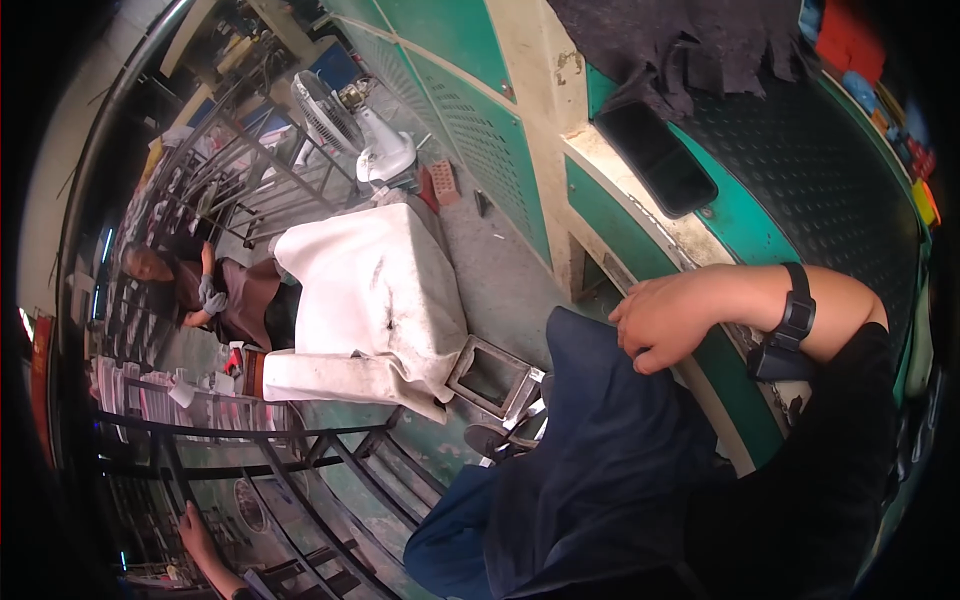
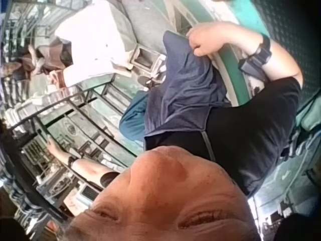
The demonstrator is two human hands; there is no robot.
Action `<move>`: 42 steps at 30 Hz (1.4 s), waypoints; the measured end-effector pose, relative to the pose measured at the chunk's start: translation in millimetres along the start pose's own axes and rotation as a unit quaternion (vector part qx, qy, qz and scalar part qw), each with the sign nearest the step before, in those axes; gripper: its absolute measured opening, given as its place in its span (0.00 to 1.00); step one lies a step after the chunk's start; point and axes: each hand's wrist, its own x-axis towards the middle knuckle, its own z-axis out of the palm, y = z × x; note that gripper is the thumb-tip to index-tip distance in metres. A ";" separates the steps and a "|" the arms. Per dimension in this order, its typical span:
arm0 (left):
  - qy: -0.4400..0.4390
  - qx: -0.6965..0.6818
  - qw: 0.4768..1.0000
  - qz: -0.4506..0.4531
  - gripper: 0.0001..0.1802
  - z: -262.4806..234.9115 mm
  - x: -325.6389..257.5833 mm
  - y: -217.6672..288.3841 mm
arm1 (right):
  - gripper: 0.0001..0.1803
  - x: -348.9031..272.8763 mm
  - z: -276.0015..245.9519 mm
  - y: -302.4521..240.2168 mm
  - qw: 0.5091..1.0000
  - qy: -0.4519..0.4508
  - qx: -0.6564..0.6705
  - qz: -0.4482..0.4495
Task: Inspecting and sorting finished shoes from a conveyor belt onto a storage rack.
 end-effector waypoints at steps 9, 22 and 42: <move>0.109 0.003 0.989 0.097 0.40 8.5 17.6 -45.1 | 0.24 -8.5 -16.6 -18.4 1.000 -0.005 0.012 0.014; 0.105 -0.034 0.993 0.036 0.40 12.4 -16.8 -6.9 | 0.27 -7.0 -8.0 -12.0 0.999 0.040 0.035 -0.013; 0.080 -0.078 0.994 -0.001 0.40 12.1 -29.4 9.7 | 0.29 -5.1 -7.3 -10.1 0.998 0.039 0.041 -0.013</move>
